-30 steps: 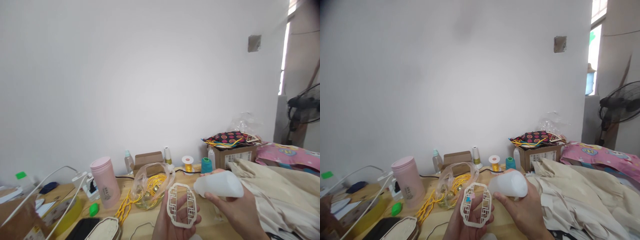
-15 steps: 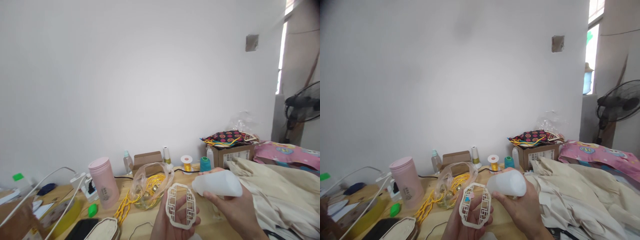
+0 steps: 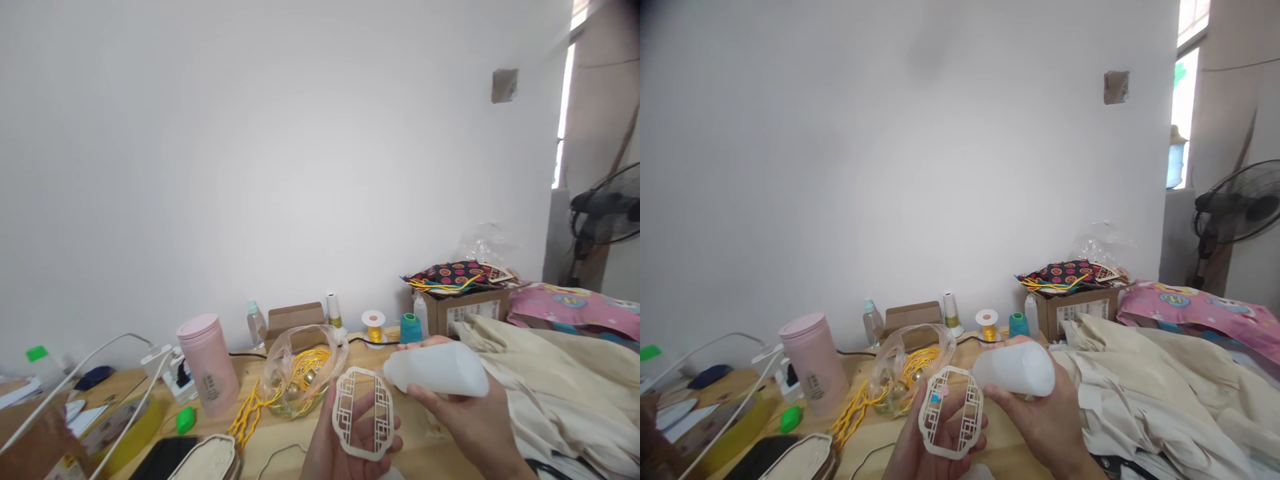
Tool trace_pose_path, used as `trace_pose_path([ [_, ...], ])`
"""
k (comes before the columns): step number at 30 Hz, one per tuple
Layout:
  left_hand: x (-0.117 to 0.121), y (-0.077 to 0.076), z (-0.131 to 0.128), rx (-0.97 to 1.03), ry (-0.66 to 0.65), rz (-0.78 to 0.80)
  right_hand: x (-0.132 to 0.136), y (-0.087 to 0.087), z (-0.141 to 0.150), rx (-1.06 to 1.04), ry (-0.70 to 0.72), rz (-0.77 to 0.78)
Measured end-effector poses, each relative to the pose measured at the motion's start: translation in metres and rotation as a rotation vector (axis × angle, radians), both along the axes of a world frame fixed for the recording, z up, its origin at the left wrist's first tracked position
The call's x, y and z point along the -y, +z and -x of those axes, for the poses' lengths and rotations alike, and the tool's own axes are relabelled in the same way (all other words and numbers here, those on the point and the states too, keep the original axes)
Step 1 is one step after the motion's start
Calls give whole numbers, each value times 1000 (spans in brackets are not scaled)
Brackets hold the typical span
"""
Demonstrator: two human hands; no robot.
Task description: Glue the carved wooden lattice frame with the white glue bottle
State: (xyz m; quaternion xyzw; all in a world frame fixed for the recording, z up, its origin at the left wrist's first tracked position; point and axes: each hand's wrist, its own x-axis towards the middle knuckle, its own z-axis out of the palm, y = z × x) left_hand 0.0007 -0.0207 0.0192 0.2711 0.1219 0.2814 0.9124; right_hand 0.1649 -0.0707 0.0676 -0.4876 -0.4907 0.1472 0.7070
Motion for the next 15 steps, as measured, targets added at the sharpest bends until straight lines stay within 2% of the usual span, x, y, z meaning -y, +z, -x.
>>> trace_pose_path([
  [9, 0, 5, 5, -33, 72, 0, -1, -2, -2, 55, -39, -7],
  [15, 1, 6, 4, -49, 67, 21, -2, -4, -7, 137, -17, -39],
])
